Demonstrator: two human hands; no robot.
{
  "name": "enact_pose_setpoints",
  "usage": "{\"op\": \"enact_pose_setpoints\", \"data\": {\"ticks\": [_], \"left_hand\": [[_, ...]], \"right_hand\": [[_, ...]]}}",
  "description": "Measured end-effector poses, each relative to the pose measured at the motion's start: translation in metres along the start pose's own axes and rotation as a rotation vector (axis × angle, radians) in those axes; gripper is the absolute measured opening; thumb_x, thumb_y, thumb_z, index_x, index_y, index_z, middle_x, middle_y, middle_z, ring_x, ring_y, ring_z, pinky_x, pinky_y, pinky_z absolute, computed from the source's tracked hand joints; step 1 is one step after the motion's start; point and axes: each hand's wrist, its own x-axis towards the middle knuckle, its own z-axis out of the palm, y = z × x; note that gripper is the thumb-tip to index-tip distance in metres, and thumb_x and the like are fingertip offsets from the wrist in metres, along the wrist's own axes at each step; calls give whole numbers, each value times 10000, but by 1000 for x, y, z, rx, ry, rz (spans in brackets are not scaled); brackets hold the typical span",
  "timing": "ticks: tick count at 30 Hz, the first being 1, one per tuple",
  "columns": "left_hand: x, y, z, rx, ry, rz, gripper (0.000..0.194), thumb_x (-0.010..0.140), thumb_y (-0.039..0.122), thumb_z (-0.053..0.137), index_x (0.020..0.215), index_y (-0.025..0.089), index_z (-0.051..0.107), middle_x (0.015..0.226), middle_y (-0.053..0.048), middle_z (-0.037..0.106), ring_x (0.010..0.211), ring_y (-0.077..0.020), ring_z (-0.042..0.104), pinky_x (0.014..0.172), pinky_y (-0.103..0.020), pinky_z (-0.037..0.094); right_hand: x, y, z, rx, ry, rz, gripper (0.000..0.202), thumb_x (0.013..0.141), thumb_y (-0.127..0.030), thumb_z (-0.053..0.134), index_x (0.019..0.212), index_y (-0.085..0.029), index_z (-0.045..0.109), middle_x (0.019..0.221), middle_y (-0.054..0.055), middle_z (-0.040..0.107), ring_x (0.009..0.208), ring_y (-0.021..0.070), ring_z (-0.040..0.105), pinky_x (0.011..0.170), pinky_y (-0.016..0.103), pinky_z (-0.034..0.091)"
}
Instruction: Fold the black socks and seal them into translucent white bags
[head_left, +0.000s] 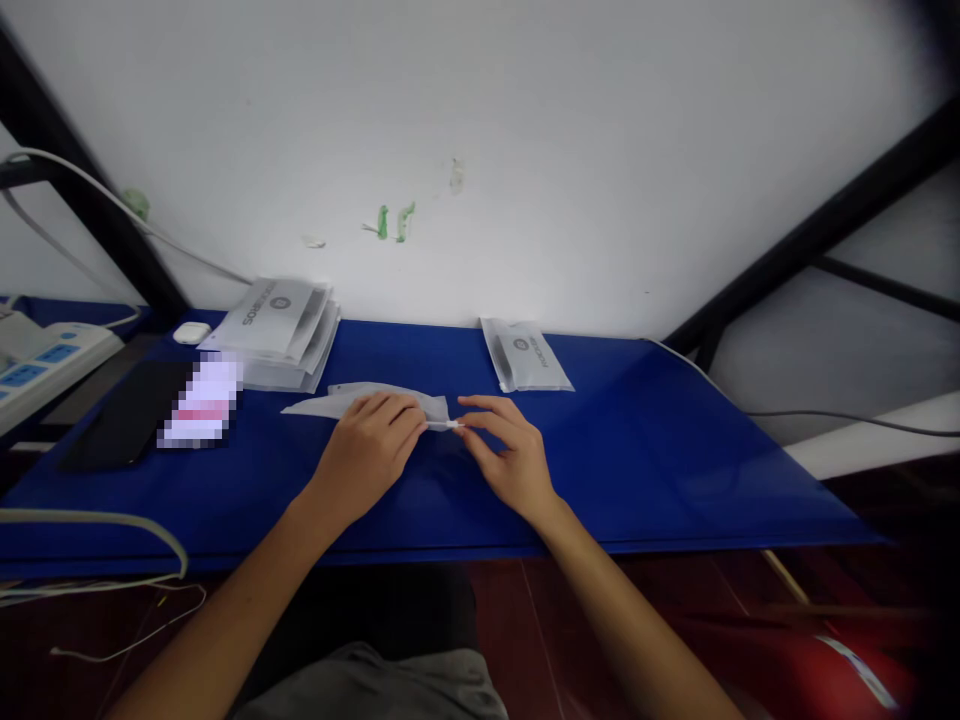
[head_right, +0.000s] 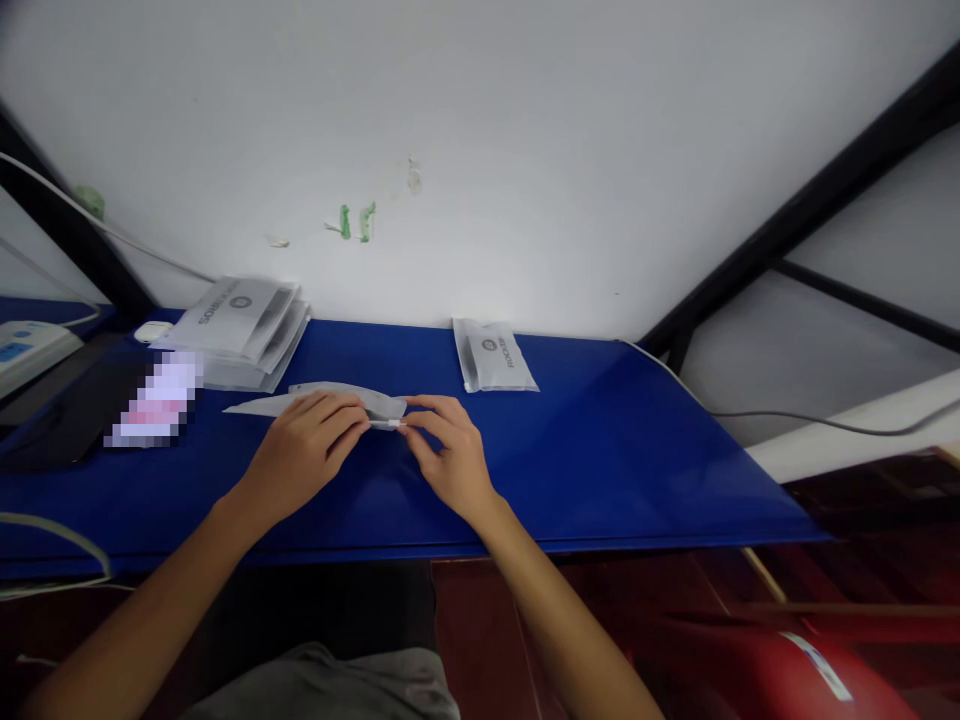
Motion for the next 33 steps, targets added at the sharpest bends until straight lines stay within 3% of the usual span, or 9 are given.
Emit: {"op": "enact_pose_setpoints", "data": {"ticks": [19,33], "left_hand": [[4,11,11,-49,46,40,182,938,201,451,936,177,631,947,-41,689,891,-179,626,807,-349,485],[-6,-7,2,-110,4,-41,157,928,211,485,936,188,640,960,-35,664,900,-167,602,840,-342,488]], "right_hand": [[-2,-4,3,-7,-22,-29,154,899,-239,533,888,-251,686,1054,69,680,996,216,626,867,416,521],[-1,3,0,-26,-26,-35,105,894,-219,548,854,-232,644,1102,70,666,1037,214,606,903,413,497]]}}
